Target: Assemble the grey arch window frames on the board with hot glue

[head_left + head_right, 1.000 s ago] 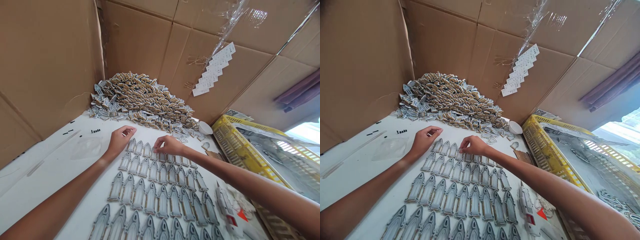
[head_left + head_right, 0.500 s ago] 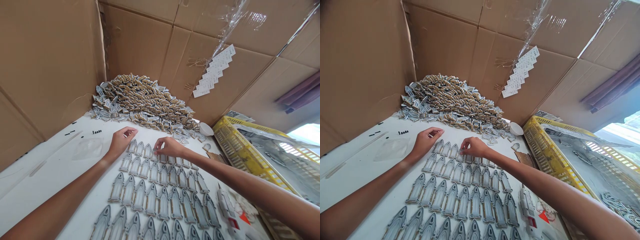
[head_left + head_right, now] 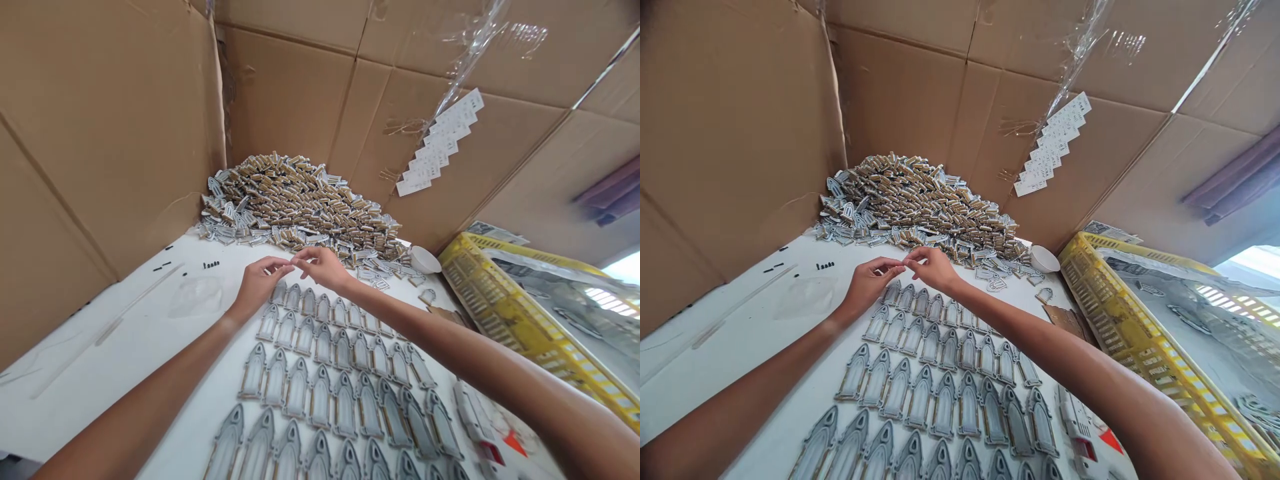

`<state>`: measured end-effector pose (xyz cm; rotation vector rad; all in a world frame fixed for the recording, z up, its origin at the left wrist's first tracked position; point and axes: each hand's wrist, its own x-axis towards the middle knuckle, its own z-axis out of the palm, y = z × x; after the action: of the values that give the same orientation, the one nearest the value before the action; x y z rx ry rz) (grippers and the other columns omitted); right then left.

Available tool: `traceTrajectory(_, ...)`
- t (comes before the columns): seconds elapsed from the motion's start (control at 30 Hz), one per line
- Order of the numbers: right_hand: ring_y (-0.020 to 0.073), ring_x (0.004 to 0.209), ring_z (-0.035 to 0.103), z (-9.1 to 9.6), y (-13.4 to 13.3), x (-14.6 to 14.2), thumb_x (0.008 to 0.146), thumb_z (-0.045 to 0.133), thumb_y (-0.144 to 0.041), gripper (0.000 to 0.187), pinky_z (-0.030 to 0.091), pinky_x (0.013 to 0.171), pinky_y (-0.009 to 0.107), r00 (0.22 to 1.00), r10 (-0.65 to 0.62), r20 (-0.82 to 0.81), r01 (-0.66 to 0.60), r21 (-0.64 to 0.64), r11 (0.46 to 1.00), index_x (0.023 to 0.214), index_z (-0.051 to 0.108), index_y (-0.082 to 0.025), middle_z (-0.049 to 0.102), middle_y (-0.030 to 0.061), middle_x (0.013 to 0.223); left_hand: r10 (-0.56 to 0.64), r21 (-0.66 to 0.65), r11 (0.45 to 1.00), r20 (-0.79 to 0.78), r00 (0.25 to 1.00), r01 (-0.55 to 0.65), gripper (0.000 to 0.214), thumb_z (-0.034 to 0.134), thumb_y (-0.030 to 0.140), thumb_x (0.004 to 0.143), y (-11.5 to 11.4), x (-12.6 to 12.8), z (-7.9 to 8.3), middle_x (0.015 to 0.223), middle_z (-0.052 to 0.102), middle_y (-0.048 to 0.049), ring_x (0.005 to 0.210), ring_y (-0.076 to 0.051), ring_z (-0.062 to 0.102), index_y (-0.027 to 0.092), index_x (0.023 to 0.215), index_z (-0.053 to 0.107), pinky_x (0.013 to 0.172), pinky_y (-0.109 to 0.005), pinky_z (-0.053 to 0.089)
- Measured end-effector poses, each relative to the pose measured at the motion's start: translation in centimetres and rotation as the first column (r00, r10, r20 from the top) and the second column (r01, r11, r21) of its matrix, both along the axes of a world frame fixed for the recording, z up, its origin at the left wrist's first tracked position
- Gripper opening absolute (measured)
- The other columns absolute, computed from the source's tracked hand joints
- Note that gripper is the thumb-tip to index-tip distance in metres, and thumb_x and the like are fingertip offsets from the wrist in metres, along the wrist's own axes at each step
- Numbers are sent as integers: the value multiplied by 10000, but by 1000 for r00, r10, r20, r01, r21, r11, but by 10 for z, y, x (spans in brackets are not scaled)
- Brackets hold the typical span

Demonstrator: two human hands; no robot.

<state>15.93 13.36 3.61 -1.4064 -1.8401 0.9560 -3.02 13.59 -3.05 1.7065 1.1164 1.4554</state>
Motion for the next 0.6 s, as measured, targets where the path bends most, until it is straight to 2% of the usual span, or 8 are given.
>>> traceTrajectory(0.13,122,732,760,-2,11,1,1029,637,-311,222,406,448,149,997,-35,-64,34,-19,999,1123,755,-147,808,105,1095,116,-16,993,75,990,-115,405,770,583,922,4,-4,-2,944,805,-51,753,-188,678,199,1043,813,738,-336,560)
traceTrajectory(0.23,110,658,733,-4,15,3,939,750,-296,204,393,435,150,998,6,-63,-11,-79,997,1084,765,-153,823,92,1033,192,-41,981,112,975,-188,338,733,494,998,8,-7,-6,971,768,-46,772,-174,687,164,1065,754,736,-339,586)
traceTrajectory(0.3,109,612,711,-7,15,2,867,819,-274,198,386,434,154,997,58,-50,-63,-123,990,1020,777,-155,823,67,919,208,-54,978,124,970,-203,297,734,450,1014,9,-8,-8,974,752,-40,784,-170,693,157,1068,737,736,-336,601)
traceTrajectory(0.4,92,569,674,-10,11,-3,849,825,-258,174,392,457,154,992,121,-39,-125,-158,979,974,775,-149,798,36,811,206,-73,978,136,969,-198,277,737,425,1021,9,-7,-9,921,726,-20,712,-145,665,154,1073,727,659,-294,589)
traceTrajectory(0.5,77,546,638,-12,3,-10,851,819,-265,174,411,491,158,982,184,-37,-188,-186,964,959,758,-144,787,24,773,205,-93,977,145,968,-193,277,734,419,1027,9,-6,-10,877,696,-4,638,-118,618,150,1091,718,563,-244,541)
traceTrajectory(0.6,92,554,642,-13,-8,-16,815,851,-301,205,467,538,185,955,293,-42,-294,-246,923,930,758,-157,798,20,778,205,-101,976,147,968,-192,265,727,405,1034,9,-6,-10,902,700,-10,649,-117,623,150,1107,714,555,-237,539)
